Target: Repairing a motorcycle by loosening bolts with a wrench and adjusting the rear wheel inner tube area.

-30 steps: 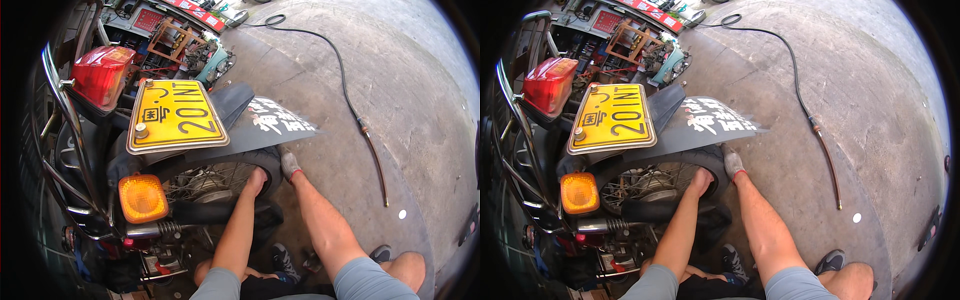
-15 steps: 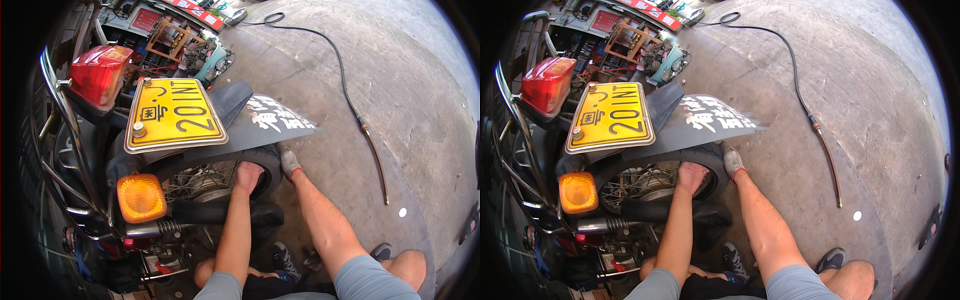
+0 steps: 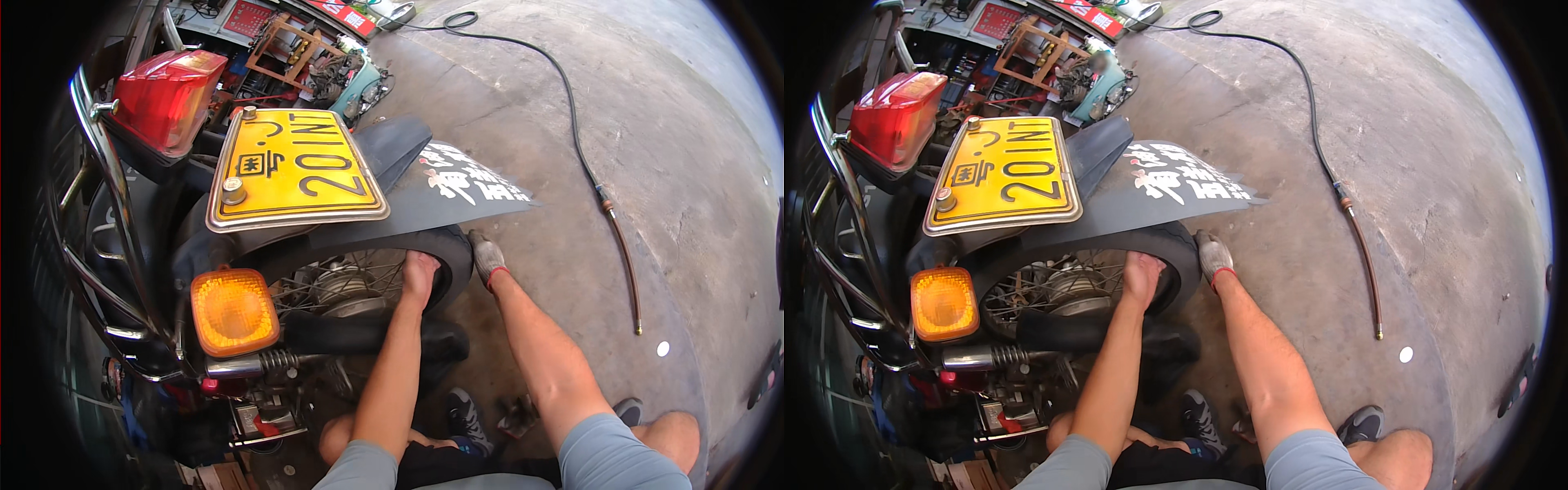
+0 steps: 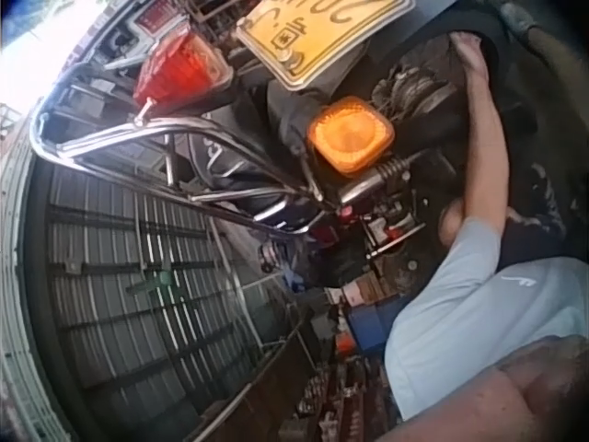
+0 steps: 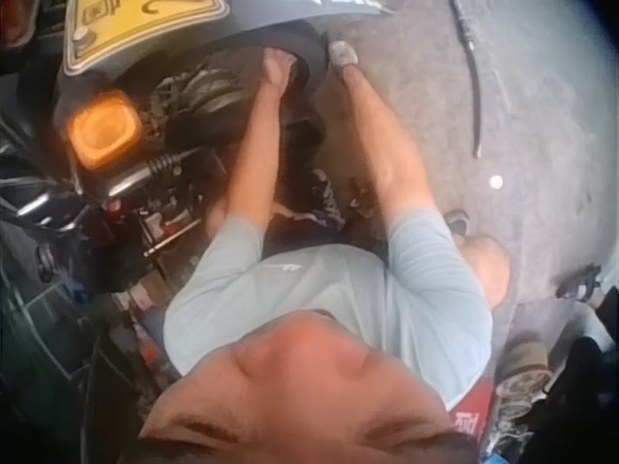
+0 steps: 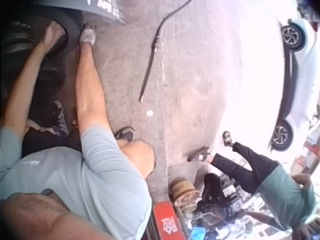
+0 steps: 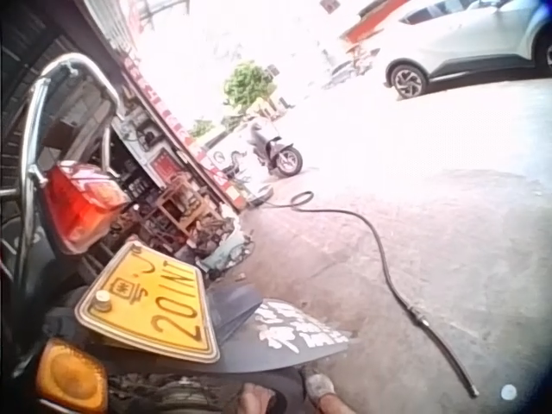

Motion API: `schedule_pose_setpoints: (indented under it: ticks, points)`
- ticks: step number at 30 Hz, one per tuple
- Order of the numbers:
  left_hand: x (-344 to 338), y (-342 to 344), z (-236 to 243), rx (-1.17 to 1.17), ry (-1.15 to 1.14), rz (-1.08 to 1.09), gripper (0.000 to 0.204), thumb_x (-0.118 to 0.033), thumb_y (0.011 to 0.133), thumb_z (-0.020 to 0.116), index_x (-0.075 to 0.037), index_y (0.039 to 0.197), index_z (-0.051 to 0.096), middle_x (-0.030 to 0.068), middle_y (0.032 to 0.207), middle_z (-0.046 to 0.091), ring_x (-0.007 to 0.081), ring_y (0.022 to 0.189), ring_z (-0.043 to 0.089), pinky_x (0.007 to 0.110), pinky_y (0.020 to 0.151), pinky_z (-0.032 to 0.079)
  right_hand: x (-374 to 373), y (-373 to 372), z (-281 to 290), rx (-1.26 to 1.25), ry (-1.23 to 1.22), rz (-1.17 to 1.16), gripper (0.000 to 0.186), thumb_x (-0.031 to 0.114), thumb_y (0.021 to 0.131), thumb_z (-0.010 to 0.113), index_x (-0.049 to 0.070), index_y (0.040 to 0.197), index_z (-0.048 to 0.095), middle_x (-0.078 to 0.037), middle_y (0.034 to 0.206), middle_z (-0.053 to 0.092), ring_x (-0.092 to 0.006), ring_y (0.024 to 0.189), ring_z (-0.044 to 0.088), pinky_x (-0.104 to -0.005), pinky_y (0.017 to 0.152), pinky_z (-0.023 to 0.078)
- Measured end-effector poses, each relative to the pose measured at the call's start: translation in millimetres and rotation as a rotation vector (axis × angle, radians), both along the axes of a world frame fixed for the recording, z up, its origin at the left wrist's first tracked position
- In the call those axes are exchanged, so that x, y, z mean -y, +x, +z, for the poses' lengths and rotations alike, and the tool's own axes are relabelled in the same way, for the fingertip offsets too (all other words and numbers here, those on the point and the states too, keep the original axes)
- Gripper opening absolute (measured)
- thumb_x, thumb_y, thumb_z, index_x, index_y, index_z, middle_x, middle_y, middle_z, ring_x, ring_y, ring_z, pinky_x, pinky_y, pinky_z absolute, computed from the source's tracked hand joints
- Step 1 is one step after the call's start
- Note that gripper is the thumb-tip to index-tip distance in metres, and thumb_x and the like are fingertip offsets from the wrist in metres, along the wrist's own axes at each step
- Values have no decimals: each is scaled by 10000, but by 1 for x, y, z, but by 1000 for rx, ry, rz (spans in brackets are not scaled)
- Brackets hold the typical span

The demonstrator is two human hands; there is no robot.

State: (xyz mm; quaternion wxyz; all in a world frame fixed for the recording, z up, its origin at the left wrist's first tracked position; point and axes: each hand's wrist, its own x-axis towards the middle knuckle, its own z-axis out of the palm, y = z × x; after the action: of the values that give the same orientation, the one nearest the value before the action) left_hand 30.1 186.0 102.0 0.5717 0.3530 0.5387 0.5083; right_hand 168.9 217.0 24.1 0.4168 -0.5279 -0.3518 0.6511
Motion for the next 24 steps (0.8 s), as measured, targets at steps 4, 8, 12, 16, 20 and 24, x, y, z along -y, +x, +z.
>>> schedule_pose_setpoints:
  ticks: [4,8,12,16,20,24]
  points:
    - [1,-42,-63,-222,-158,38,313,-332,926,302,-129,949,539,40,975,570,144,902,510,318,782,365,-21,-2,18,17,238,-9,393,287,878,367,30,1089,579,-230,1101,572,-366,1029,536,-395,890,399]
    - [9,-27,-84,-805,-419,-166,434,-335,900,287,27,1044,476,183,1128,480,258,1087,406,345,913,310,-39,2,10,504,540,28,314,136,850,400,-1,1076,569,-239,1079,570,-349,1031,539,-408,875,427]
    - [22,-13,-49,-986,-493,-258,603,-361,898,270,126,1219,424,305,1305,393,360,1277,328,359,1040,259,-28,-2,8,481,638,81,332,93,857,372,-47,1107,540,-236,1063,586,-334,1012,559,-393,845,444]
    - [16,-36,-63,-922,-530,-255,606,-357,896,293,126,1249,394,274,1345,368,335,1292,315,346,1057,229,-25,-19,-8,158,495,31,391,201,913,350,-71,1117,544,-216,1076,602,-283,996,572,-361,827,440]
    - [13,-27,-67,-788,-469,-108,288,-292,880,332,-20,954,391,98,979,346,196,924,304,304,795,227,-31,-28,-27,-1,423,-28,402,238,906,382,-61,1105,562,-192,1074,612,-227,964,574,-343,814,442]
    - [13,-6,-51,-535,-417,-65,255,-211,864,338,-162,618,385,-40,571,318,105,525,286,281,514,235,-30,-30,-40,-16,460,-96,417,258,909,386,-64,1104,566,-165,1062,619,-198,943,569,-324,817,436]
